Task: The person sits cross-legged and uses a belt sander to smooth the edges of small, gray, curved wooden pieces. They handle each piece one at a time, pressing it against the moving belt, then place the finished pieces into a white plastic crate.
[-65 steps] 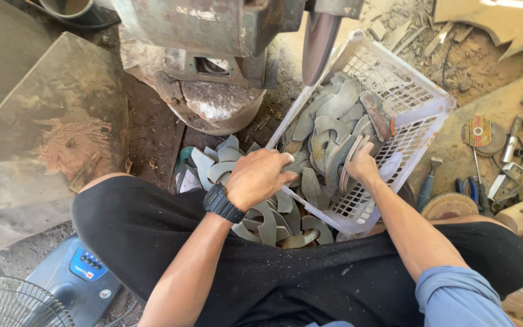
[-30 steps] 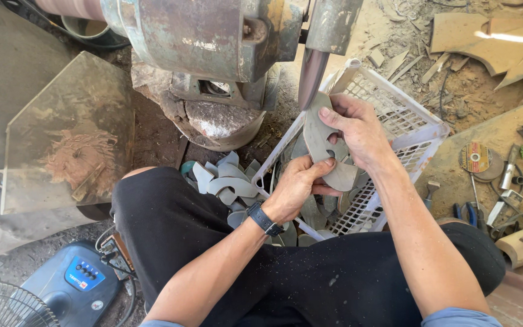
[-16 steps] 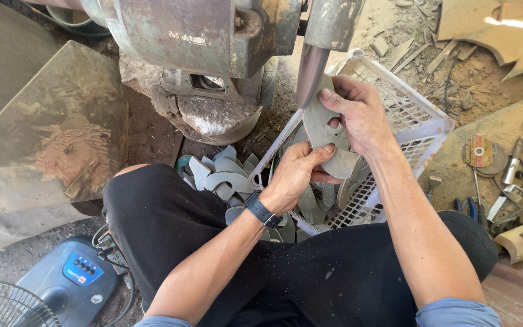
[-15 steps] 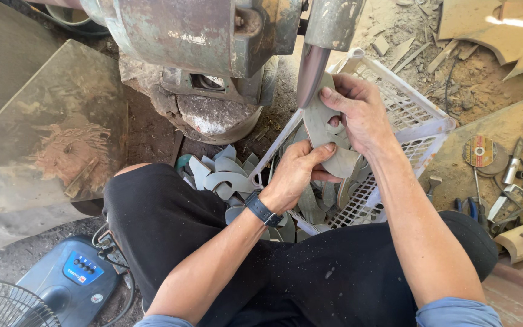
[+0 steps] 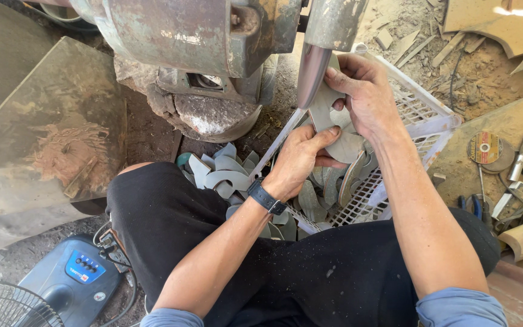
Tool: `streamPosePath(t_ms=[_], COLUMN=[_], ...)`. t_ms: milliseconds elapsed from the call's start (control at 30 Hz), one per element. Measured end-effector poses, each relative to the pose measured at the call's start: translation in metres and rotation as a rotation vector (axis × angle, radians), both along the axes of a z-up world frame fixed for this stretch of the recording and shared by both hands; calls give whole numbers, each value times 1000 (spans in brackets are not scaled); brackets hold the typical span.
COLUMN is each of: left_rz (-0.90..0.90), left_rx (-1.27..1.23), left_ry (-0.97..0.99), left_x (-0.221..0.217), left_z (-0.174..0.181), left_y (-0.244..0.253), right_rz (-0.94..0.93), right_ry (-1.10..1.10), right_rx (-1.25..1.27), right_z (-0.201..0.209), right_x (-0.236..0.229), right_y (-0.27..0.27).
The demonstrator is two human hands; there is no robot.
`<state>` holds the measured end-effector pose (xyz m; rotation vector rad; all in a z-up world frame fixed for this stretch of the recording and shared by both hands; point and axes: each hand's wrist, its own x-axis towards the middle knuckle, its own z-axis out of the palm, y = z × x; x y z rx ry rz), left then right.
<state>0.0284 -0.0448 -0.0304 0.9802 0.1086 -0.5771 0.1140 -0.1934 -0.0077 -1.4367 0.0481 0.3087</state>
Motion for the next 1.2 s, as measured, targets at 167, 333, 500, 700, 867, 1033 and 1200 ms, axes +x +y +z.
streamPosePath(t_ms=[167,333,500,700,867,1033,1200], left_rz=[10,13,12,16,1,-14,-156], left_rx=[21,8,-25,-28,-14,22,737], left_ry=[-9,6,3,40,56,37,-139], left_x=[7,3,-12,-29,-45,-66,-79], left_z=[1,1,-2,-3,0,9,22], left_y=[-1,-2,-1,2,5,7,10], right_rz=[-3,-12,6,20,29,55,59], right_ry=[3,6,33,53,58,110,153], right_rx=[1,-25,-20,-3,5,-49,15], right_z=[2,4,2,2,2,8,20], right_x=[5,2,-10,-27,-43,-64,-82], right_y=[-1,1,2,3,4,2,-10])
